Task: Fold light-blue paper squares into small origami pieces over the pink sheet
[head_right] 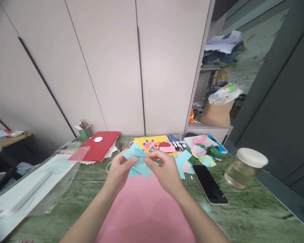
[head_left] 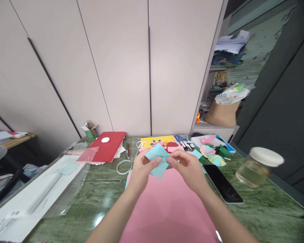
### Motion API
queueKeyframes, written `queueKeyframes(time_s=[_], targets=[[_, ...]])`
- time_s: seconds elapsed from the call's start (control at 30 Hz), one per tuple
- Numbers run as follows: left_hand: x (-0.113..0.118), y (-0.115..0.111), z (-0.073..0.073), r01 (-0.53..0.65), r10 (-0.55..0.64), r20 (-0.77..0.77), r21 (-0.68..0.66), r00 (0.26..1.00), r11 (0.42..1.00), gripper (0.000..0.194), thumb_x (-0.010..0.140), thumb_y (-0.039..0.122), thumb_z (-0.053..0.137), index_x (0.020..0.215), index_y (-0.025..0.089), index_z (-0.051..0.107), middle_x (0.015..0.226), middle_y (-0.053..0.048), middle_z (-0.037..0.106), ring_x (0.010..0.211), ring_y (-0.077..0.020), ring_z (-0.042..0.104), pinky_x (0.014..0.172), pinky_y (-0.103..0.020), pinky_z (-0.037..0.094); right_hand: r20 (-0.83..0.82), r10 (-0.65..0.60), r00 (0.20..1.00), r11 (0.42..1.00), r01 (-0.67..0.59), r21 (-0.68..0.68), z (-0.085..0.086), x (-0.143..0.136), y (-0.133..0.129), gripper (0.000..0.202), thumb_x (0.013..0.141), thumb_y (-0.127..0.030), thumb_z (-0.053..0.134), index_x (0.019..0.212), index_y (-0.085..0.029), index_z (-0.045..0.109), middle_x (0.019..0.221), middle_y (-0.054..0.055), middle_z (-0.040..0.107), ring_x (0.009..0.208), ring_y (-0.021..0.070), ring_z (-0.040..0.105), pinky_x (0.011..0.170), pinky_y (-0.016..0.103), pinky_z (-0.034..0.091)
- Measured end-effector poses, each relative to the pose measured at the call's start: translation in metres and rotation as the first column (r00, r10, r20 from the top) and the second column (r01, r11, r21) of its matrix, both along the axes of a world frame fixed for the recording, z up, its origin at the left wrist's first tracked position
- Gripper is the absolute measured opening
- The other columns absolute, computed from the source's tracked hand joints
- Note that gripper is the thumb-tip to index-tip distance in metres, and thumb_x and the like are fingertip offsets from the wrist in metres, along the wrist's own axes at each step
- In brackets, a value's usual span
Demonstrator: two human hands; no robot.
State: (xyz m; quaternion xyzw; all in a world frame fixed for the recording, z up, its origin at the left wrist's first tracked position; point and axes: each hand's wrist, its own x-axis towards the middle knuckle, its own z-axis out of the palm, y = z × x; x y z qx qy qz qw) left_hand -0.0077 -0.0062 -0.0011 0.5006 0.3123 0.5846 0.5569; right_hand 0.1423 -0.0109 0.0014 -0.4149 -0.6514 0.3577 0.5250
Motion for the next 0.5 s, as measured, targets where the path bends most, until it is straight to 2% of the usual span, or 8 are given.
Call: queueKeyframes(time_s=[0.13,0.23,0.37,0.5], targets=[[-0.0008,0.0021,-0.0011,-0.083,0.083,0.008,0.004,0.997,0.997,0.019,0.063,0.027,0.071,0.069,0.015,0.058,0.062,0.003,0.053,0.056,-0.0097,0.050,0.052,-0.020,0.040,0.039,-0.021,0.999,1.000,0.021,0.012,-0.0003,0.0007,-0.0003,0.016,0.079,-0.032,0.056,0.072,-0.019,0.061,0.070,0.003,0.060,0.070,0.0175,0.055,0.065,0.031,0.045],[0.0003,0.0014,-0.0021,-0.129,0.129,0.014,0.003,0.991,0.992,0.020,0.063,0.026,0.071,0.072,0.015,0.056,0.061,0.004,0.052,0.055,-0.0090,0.049,0.051,-0.019,0.040,0.033,0.000,0.999,1.000,0.000,0.003,-0.0010,0.0000,-0.0003,0.016,0.080,-0.032,0.055,0.076,-0.019,0.062,0.074,0.003,0.062,0.072,0.0178,0.056,0.066,0.030,0.045],[0.0024,-0.0017,-0.0029,-0.146,0.146,0.009,0.003,0.989,0.989,0.021,0.066,0.026,0.069,0.079,0.017,0.054,0.065,0.003,0.055,0.057,-0.0096,0.051,0.052,-0.020,0.041,0.053,0.026,0.998,1.000,-0.027,0.004,-0.0020,-0.0022,-0.0010,0.013,0.076,-0.031,0.060,0.073,-0.019,0.059,0.071,0.002,0.059,0.071,0.0173,0.055,0.065,0.029,0.045],[0.0040,-0.0038,-0.0035,-0.151,0.151,-0.012,0.006,0.988,0.988,0.022,0.067,0.028,0.068,0.081,0.017,0.054,0.068,0.002,0.056,0.059,-0.0106,0.052,0.054,-0.021,0.042,0.070,0.006,0.998,1.000,-0.006,-0.003,-0.0018,-0.0035,-0.0011,0.020,0.077,-0.034,0.057,0.065,-0.018,0.056,0.065,0.000,0.054,0.064,0.0149,0.052,0.060,0.026,0.042]])
